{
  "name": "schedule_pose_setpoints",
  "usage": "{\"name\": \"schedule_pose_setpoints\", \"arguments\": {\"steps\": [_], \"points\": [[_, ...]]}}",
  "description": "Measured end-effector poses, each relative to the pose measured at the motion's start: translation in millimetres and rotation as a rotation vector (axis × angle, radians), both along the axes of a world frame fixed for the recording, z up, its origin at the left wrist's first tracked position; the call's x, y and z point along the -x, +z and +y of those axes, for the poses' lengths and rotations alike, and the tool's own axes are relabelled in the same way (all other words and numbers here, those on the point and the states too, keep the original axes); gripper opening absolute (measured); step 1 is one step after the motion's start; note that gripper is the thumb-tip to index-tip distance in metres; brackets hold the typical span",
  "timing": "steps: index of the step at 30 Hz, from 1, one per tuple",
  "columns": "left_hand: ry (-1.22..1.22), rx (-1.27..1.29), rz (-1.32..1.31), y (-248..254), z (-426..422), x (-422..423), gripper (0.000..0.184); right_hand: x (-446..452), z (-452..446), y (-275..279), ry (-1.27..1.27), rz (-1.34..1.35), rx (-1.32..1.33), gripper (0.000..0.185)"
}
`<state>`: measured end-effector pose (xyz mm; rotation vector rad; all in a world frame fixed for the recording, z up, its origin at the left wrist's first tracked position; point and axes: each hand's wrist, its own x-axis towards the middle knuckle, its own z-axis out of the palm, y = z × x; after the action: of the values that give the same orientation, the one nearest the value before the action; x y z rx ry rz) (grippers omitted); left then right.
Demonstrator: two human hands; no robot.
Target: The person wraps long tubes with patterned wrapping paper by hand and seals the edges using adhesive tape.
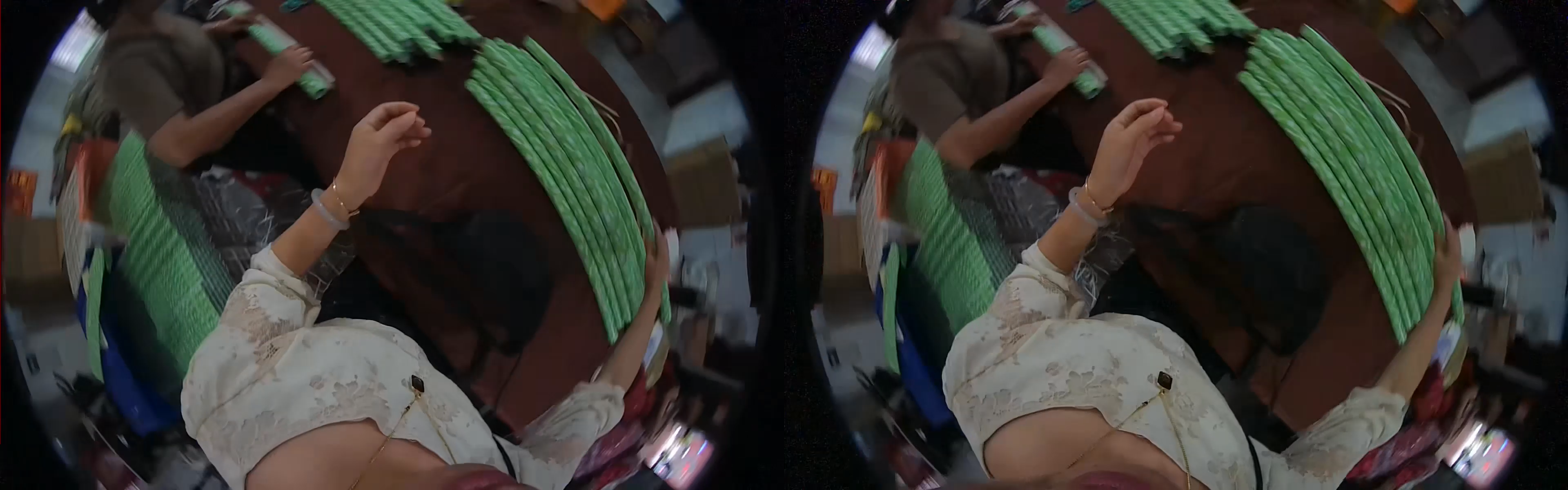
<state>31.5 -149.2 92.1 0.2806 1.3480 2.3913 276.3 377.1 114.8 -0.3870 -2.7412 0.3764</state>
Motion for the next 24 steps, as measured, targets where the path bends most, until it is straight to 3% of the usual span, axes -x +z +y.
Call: {"name": "schedule_pose_setpoints", "arguments": {"steps": [1,3,4,7,9,10,11,16,17,20,22,24], "points": [[0.131,0.007,-0.007,-14.8,-39.9,3.3,0.02,7.2,8.6,-8.7,-0.003,-0.051,0.111,0.038],[0.492,0.279,-0.101,-48.3,-123.8,-16.3,0.02,4.9,71.2,-35.3,0.055,-0.217,0.27,0.045],[0.675,0.373,-0.193,-61.3,-161.8,-32.5,0.02,15.2,54.4,-25.8,0.002,-0.269,0.343,0.05],[1.099,0.555,-0.33,-116.2,-282.7,-106.1,0.023,35.3,87.7,-59.0,-0.239,-0.31,0.155,0.042],[1.421,0.707,-0.477,-141.8,-328.2,-158.8,0.024,120.2,86.1,-99.7,-0.079,-0.368,0.175,0.042],[1.626,0.655,-0.509,-149.0,-347.1,-181.2,0.023,144.2,81.9,-110.1,-0.025,-0.377,0.174,0.042],[1.691,0.76,-0.555,-160.3,-369.7,-201.1,0.025,162.0,75.0,-115.2,0.014,-0.379,0.172,0.042],[1.785,1.157,-0.625,-193.5,-449.3,-219.8,0.026,207.3,45.6,-99.2,0.103,-0.334,0.131,0.042],[1.694,1.21,-0.572,-216.1,-482.7,-211.9,0.028,213.6,39.1,-95.4,0.112,-0.32,0.124,0.042],[1.578,1.188,-0.614,-213.9,-511.2,-140.1,0.032,230.1,18.1,-85.5,0.125,-0.284,0.101,0.042],[1.365,1.176,-0.648,-223.3,-555.6,-91.5,0.038,239.8,-5.1,-79.8,0.126,-0.262,0.088,0.042],[1.265,1.407,-0.61,-230.2,-588.3,-43.1,0.039,243.2,-28.4,-80.3,0.119,-0.25,0.08,0.042]]}}
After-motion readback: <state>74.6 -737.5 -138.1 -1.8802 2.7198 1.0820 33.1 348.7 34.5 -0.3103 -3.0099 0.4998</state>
